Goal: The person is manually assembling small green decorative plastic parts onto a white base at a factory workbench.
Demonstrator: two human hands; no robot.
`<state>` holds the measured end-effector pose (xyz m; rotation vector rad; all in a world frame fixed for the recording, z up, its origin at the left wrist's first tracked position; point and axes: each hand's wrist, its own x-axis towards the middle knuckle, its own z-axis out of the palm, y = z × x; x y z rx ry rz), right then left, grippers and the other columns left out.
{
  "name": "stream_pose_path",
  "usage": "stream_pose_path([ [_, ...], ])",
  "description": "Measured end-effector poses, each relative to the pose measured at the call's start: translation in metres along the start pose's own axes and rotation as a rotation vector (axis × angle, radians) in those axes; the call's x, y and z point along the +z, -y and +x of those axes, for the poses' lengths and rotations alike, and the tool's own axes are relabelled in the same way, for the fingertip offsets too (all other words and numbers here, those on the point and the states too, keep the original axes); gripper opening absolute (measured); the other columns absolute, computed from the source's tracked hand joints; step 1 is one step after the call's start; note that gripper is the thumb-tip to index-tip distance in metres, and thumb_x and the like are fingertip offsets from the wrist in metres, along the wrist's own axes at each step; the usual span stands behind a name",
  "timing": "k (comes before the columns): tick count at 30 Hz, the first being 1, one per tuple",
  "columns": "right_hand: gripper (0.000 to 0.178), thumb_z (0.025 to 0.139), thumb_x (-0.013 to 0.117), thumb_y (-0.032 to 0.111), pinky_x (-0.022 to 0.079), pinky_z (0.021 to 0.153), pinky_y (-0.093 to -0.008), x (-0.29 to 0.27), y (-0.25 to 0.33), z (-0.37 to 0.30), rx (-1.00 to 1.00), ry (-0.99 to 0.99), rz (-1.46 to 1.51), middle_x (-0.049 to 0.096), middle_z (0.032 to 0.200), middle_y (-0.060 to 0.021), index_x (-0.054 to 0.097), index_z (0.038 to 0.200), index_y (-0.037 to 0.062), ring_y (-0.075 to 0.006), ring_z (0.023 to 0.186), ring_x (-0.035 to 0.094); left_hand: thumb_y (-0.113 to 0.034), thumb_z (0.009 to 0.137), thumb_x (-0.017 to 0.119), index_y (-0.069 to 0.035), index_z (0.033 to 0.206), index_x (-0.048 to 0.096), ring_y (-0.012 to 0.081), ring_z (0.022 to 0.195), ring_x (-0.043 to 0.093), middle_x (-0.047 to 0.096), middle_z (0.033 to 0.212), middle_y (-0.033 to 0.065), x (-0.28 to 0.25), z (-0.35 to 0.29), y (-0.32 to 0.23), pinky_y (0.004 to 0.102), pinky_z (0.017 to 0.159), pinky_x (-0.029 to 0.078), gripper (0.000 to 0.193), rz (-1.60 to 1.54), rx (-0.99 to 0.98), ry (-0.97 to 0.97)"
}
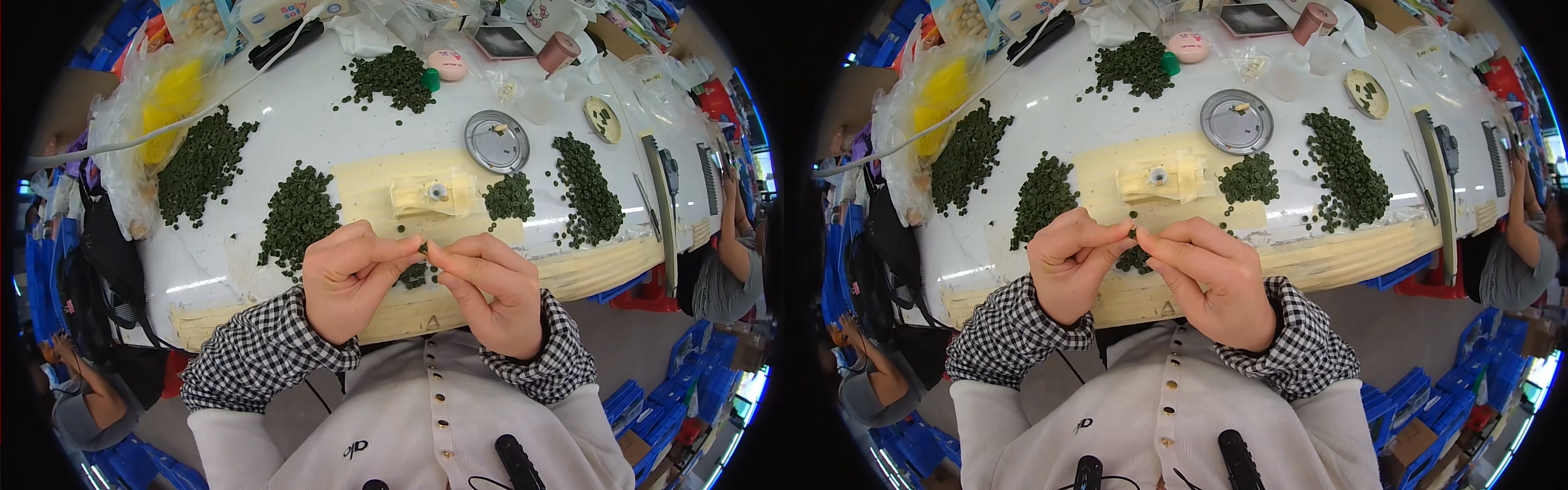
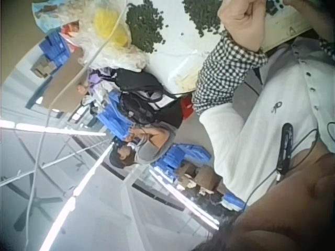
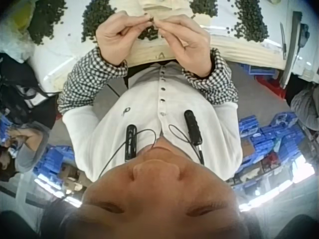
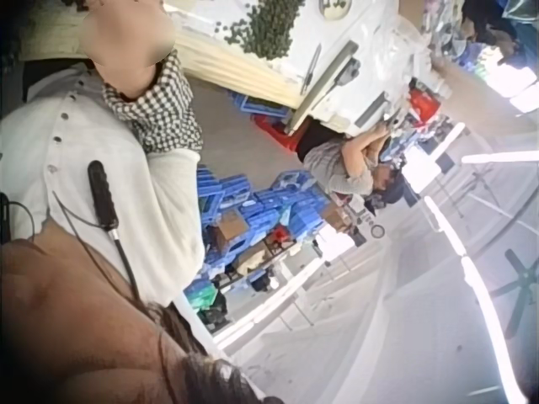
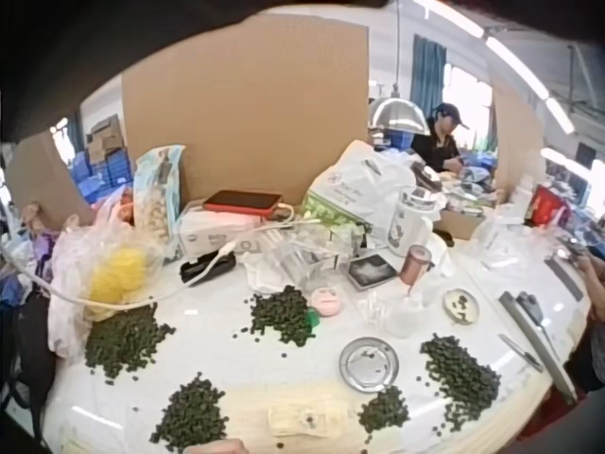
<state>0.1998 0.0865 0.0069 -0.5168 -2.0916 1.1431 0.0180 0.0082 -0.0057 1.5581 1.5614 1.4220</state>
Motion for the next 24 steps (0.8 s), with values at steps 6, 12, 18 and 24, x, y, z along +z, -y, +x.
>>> stream_pose_path([
  [6, 0.03, 0.082, 0.065, -0.006, 0.049, 0.061, -0.0254, -0.002, -0.001, 0.0, -0.008, -0.001, -0.013, 0.062, 0.09, -0.0112, 0.066, 0.111, -0.0014, -0.0179, 0.068, 0.06, 0.002, 0.077, 0.073, -0.01, 0.099, 0.074, 0.0075, 0.052, 0.036, 0.041, 0.058, -0.0012, -0.002, 0.001, -0.002, 0.0221, 0.048, 0.03, 0.025, -0.013, -0.025, 0.017],
  [12, 0.03, 0.081, 0.065, -0.005, 0.049, 0.061, -0.0258, -0.003, -0.002, -0.001, -0.027, 0.014, -0.023, 0.063, 0.088, -0.0113, 0.066, 0.111, -0.0009, -0.0189, 0.068, 0.06, 0.001, 0.078, 0.072, -0.009, 0.099, 0.073, 0.008, 0.052, 0.036, 0.042, 0.058, -0.0007, -0.002, 0.002, -0.002, 0.0225, 0.048, 0.03, 0.024, 0.0, -0.007, 0.037],
  [18, 0.026, 0.082, 0.066, -0.003, 0.049, 0.063, -0.0276, -0.014, -0.003, 0.0, 0.059, 0.052, -0.049, 0.063, 0.088, -0.0124, 0.067, 0.108, -0.0005, -0.0207, 0.073, 0.061, -0.001, 0.076, 0.074, -0.006, 0.094, 0.073, 0.0093, 0.049, 0.037, 0.042, 0.057, 0.0005, -0.006, 0.01, -0.007, 0.0242, 0.047, 0.032, 0.018, 0.066, -0.045, 0.133],
  [24, 0.012, 0.075, 0.071, -0.001, 0.047, 0.066, -0.0326, -0.042, -0.012, 0.001, 0.055, -0.04, -0.528, 0.063, 0.083, -0.0085, 0.068, 0.086, 0.0012, -0.025, 0.076, 0.057, -0.008, 0.073, 0.078, -0.004, 0.087, 0.072, 0.0095, 0.049, 0.035, 0.039, 0.053, 0.0004, -0.018, 0.017, -0.006, 0.0257, 0.048, 0.03, 0.015, 0.17, -0.17, 0.322],
])
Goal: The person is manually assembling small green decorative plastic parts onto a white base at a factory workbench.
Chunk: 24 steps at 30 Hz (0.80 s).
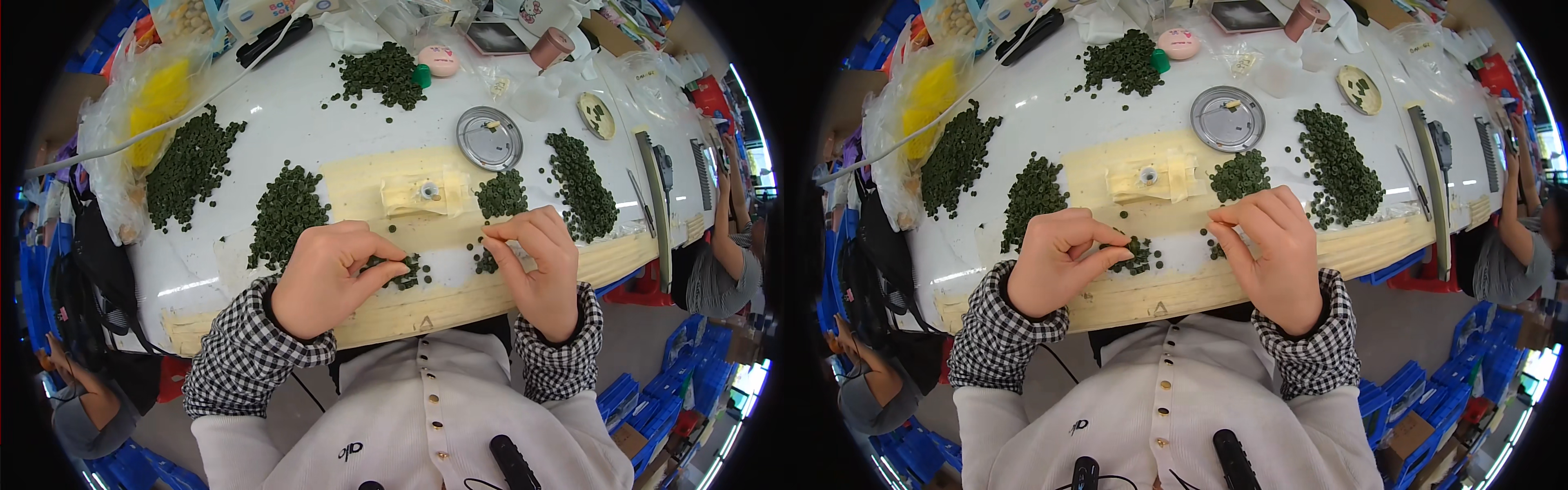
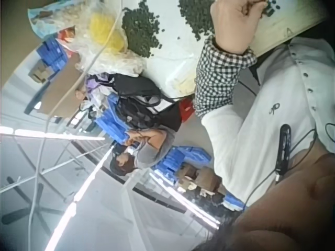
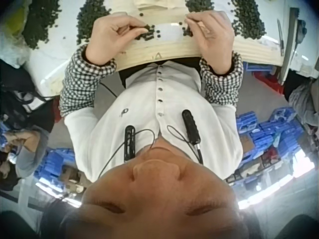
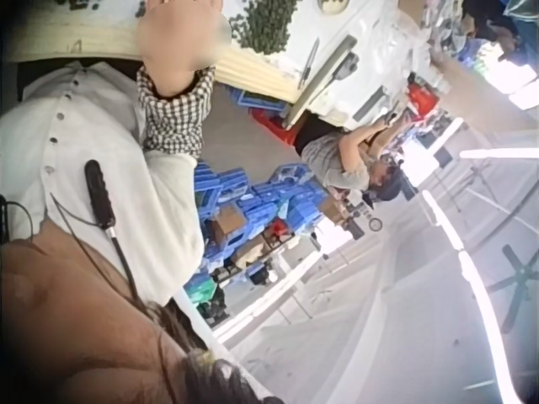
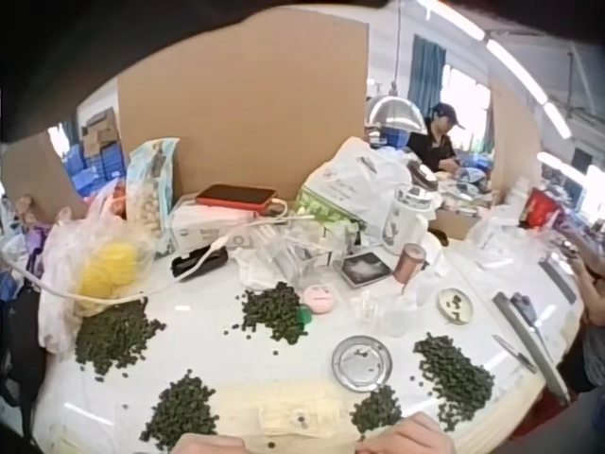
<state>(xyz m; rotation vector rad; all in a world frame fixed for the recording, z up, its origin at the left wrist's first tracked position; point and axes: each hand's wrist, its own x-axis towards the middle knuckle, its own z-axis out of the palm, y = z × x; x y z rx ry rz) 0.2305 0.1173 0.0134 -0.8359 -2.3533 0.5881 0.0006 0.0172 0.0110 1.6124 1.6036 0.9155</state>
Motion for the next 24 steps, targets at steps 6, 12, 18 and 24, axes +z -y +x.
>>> stream_pose_path([
  [6, 0.014, 0.07, 0.073, 0.005, 0.043, 0.071, -0.0342, 0.011, 0.001, -0.006, -0.036, 0.047, -0.132, 0.058, 0.075, -0.0044, 0.067, 0.082, 0.0046, -0.0237, 0.078, 0.052, -0.007, 0.075, 0.077, -0.002, 0.078, 0.069, 0.0093, 0.049, 0.035, 0.039, 0.053, -0.0014, -0.007, 0.003, 0.002, 0.0262, 0.047, 0.031, 0.01, 0.115, 0.011, 0.064],
  [12, 0.014, 0.068, 0.073, 0.005, 0.041, 0.072, -0.0356, 0.019, 0.008, -0.01, -0.128, 0.023, -0.295, 0.056, 0.075, -0.0048, 0.067, 0.081, 0.0039, -0.0239, 0.078, 0.052, -0.012, 0.09, 0.061, -0.001, 0.102, 0.059, 0.006, 0.062, 0.04, 0.049, 0.07, -0.0045, -0.011, 0.004, -0.003, 0.0216, 0.056, 0.034, 0.017, -0.826, -0.393, 0.16],
  [18, 0.014, 0.069, 0.071, 0.005, 0.042, 0.07, -0.0361, 0.026, 0.012, -0.004, -0.133, -0.007, -0.223, 0.054, 0.073, -0.0059, 0.062, 0.08, 0.0032, -0.0244, 0.077, 0.052, -0.009, 0.096, 0.048, 0.002, 0.109, 0.054, 0.0081, 0.072, 0.048, 0.061, 0.093, 0.0066, 0.001, -0.001, 0.005, 0.0202, 0.064, 0.039, 0.018, -1.157, -0.472, 0.25],
  [24, 0.017, 0.072, 0.07, -0.006, 0.046, 0.06, -0.0334, 0.023, 0.019, -0.004, -0.023, -0.088, 0.081, 0.06, 0.075, -0.0092, 0.062, 0.086, 0.0004, -0.0252, 0.068, 0.056, -0.013, 0.099, 0.047, 0.003, 0.112, 0.055, 0.0071, 0.065, 0.049, 0.065, 0.092, 0.0101, 0.001, 0.003, 0.002, 0.018, 0.056, 0.039, 0.022, -1.103, -0.507, 0.281],
])
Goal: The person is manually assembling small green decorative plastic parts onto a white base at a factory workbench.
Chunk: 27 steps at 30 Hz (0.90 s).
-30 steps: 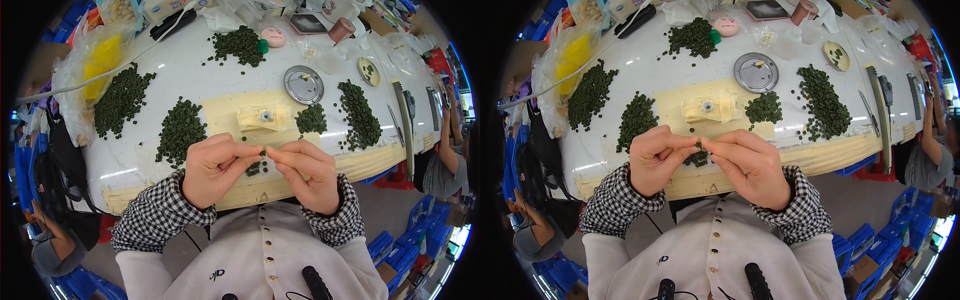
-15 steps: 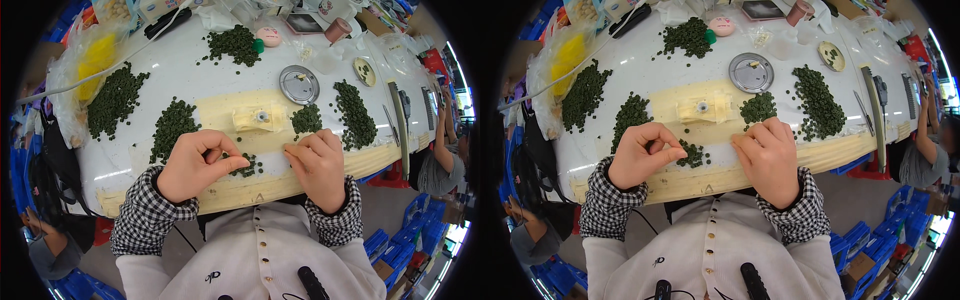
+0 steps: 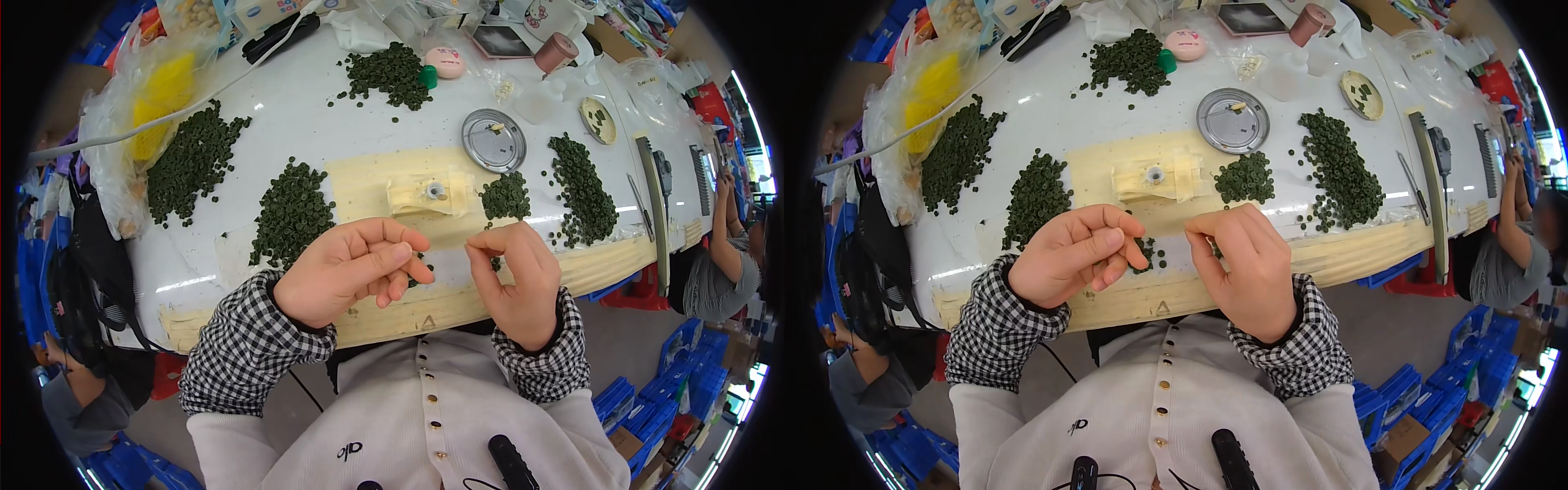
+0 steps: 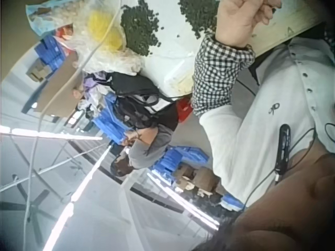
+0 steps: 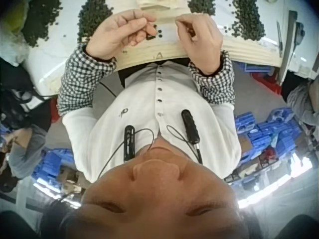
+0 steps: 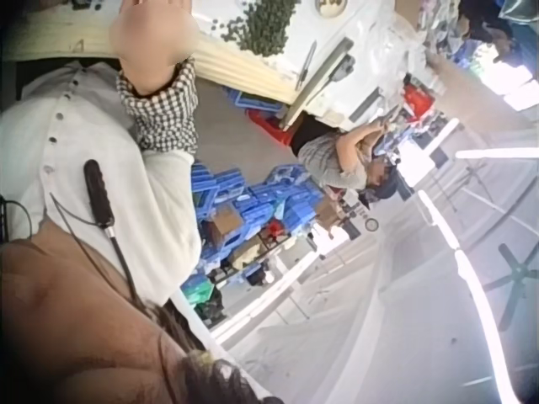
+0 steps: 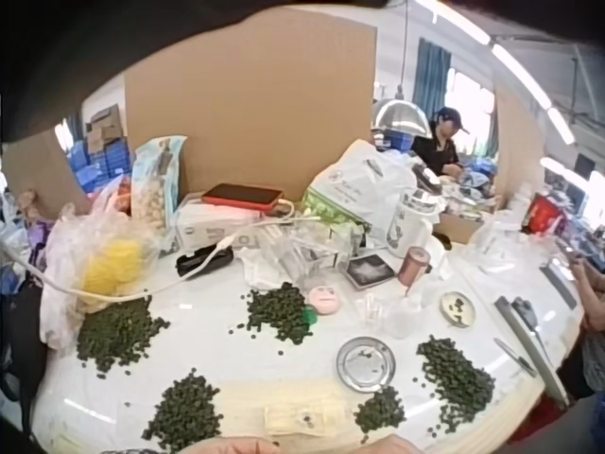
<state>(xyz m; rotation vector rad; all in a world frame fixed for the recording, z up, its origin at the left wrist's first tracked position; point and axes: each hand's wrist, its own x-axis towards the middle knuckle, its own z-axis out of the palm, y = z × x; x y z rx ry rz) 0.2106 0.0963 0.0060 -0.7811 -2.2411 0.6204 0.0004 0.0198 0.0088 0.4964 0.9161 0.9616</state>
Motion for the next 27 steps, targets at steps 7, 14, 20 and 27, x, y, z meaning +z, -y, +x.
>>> stream_pose_path([
  [7, 0.019, 0.074, 0.07, -0.007, 0.048, 0.056, -0.0296, 0.002, 0.003, -0.001, -0.028, -0.043, 0.132, 0.066, 0.076, -0.0112, 0.066, 0.092, -0.0006, -0.0235, 0.063, 0.063, -0.018, 0.1, 0.048, 0.003, 0.107, 0.061, 0.0039, 0.061, 0.045, 0.065, 0.086, 0.0053, -0.011, 0.0, 0.007, 0.0172, 0.054, 0.037, 0.026, -0.002, -0.013, 0.086],
  [14, 0.018, 0.077, 0.069, -0.006, 0.052, 0.06, -0.0261, 0.005, 0.008, -0.004, 0.108, -0.033, 0.282, 0.069, 0.082, -0.0115, 0.068, 0.094, 0.0001, -0.019, 0.069, 0.068, -0.018, 0.098, 0.051, 0.002, 0.113, 0.061, 0.0032, 0.061, 0.04, 0.063, 0.087, 0.003, 0.0, 0.002, 0.007, 0.0172, 0.057, 0.035, 0.026, -0.042, 0.039, 0.04],
  [20, 0.016, 0.08, 0.068, -0.005, 0.053, 0.067, -0.025, 0.002, 0.007, -0.003, 0.137, 0.076, 0.369, 0.069, 0.086, -0.0117, 0.067, 0.096, -0.0022, -0.0184, 0.075, 0.069, -0.016, 0.096, 0.055, 0.0, 0.108, 0.062, 0.0029, 0.061, 0.039, 0.064, 0.09, 0.0038, -0.009, 0.003, 0.014, 0.0175, 0.055, 0.033, 0.021, -0.046, 0.063, 0.037],
  [27, 0.013, 0.089, 0.061, -0.002, 0.054, 0.08, -0.0257, 0.007, 0.005, -0.005, 0.483, 0.164, 0.976, 0.069, 0.094, -0.0119, 0.064, 0.1, -0.0062, -0.0149, 0.088, 0.067, -0.011, 0.094, 0.058, -0.002, 0.106, 0.062, 0.0026, 0.061, 0.04, 0.066, 0.092, 0.0055, -0.005, 0.002, 0.012, 0.0181, 0.055, 0.033, 0.016, -0.081, 0.087, 0.028],
])
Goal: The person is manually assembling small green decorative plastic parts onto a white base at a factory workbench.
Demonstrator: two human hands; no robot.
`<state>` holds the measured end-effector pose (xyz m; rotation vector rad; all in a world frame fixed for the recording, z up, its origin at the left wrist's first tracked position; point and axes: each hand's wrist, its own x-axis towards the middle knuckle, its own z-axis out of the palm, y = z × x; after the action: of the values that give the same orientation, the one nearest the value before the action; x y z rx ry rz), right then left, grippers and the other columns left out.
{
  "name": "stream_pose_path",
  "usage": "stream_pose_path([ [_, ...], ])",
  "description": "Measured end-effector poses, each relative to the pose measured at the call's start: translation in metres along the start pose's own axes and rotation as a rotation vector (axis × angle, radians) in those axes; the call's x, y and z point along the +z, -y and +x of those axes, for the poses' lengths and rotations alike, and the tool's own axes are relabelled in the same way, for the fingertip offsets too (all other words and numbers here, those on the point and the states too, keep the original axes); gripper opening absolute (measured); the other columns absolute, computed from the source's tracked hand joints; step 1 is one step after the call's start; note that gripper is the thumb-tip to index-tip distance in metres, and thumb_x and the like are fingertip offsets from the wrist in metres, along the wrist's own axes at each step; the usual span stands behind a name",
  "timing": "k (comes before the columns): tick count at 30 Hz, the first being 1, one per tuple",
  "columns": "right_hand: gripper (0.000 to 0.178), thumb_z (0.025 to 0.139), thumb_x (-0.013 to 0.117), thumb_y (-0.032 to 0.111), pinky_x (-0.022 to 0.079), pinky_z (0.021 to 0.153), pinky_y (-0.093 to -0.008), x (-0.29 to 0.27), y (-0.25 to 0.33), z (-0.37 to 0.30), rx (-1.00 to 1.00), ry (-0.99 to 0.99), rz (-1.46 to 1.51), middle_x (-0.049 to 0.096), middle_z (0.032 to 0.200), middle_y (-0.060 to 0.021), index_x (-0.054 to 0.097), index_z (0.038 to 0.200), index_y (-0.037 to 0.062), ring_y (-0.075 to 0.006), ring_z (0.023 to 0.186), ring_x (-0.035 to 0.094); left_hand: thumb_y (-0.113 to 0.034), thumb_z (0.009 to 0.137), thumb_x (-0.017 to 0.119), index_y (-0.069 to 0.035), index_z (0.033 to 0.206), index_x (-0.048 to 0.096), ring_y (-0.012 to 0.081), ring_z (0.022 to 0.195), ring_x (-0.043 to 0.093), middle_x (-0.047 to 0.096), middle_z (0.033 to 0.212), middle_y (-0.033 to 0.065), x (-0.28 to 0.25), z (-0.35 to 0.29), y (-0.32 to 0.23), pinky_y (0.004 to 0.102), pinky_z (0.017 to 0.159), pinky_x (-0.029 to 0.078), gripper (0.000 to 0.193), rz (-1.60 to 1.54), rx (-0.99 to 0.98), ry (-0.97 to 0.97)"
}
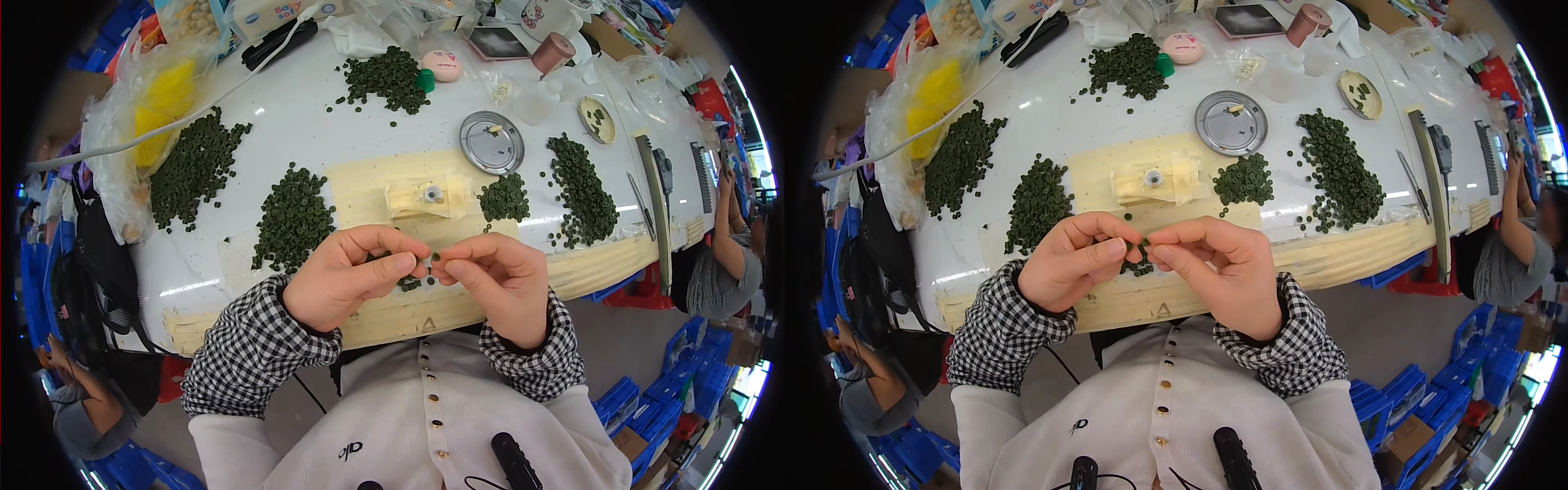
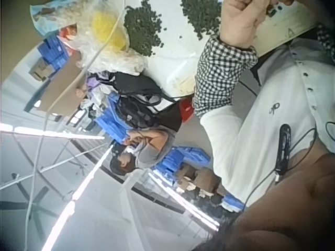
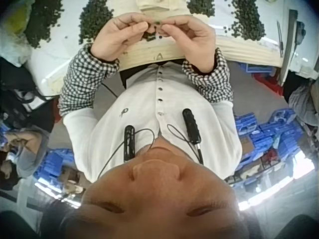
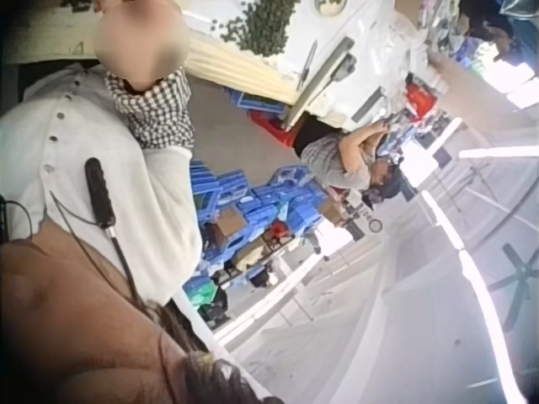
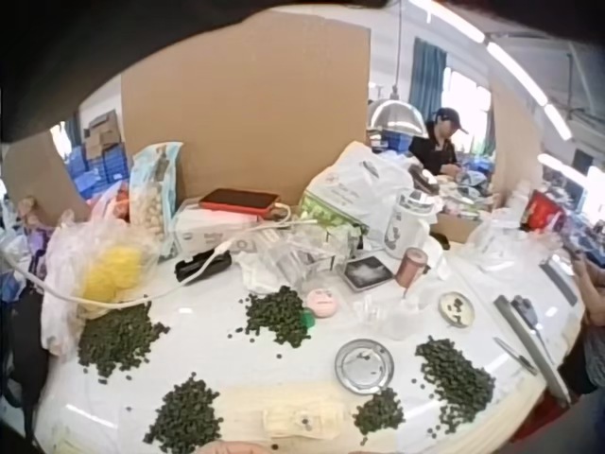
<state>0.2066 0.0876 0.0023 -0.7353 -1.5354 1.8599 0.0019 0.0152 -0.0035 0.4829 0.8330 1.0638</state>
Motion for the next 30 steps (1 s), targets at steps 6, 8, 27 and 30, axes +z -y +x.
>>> stream_pose_path([
  [6, 0.015, 0.091, 0.058, -0.001, 0.054, 0.081, -0.0256, 0.003, -0.002, 0.003, 0.01, 0.012, 0.077, 0.068, 0.095, -0.0128, 0.062, 0.103, -0.0076, -0.0154, 0.09, 0.066, -0.007, 0.092, 0.059, -0.002, 0.108, 0.062, 0.0023, 0.059, 0.041, 0.068, 0.098, 0.0089, 0.001, -0.001, 0.0, 0.0181, 0.054, 0.032, 0.017, 0.02, -0.001, -0.03],
  [8, 0.015, 0.091, 0.058, -0.001, 0.054, 0.082, -0.0259, 0.002, -0.001, 0.005, -0.001, 0.028, 0.02, 0.068, 0.095, -0.0129, 0.062, 0.103, -0.0079, -0.0154, 0.09, 0.066, -0.007, 0.092, 0.059, -0.002, 0.108, 0.062, 0.0022, 0.058, 0.04, 0.068, 0.099, 0.0099, -0.001, 0.0, -0.001, 0.0184, 0.053, 0.032, 0.017, 0.033, -0.008, -0.036],
  [27, 0.012, 0.076, 0.07, -0.002, 0.047, 0.055, -0.0296, -0.006, -0.003, 0.006, -0.362, -0.161, -0.861, 0.062, 0.075, -0.0099, 0.067, 0.087, 0.0, -0.0227, 0.062, 0.059, -0.01, 0.095, 0.054, -0.002, 0.107, 0.062, 0.0022, 0.057, 0.037, 0.067, 0.093, 0.0085, -0.009, -0.001, -0.01, 0.017, 0.054, 0.033, 0.016, -0.204, 0.251, -0.031],
  [30, 0.011, 0.075, 0.071, 0.001, 0.048, 0.055, -0.0309, -0.002, -0.005, 0.008, -0.421, -0.142, -0.926, 0.062, 0.075, -0.0088, 0.067, 0.086, 0.002, -0.0236, 0.063, 0.06, -0.014, 0.096, 0.052, -0.004, 0.107, 0.058, 0.003, 0.055, 0.034, 0.063, 0.092, 0.0048, -0.011, -0.004, -0.013, 0.0184, 0.053, 0.031, 0.016, -0.193, 0.315, -0.064],
])
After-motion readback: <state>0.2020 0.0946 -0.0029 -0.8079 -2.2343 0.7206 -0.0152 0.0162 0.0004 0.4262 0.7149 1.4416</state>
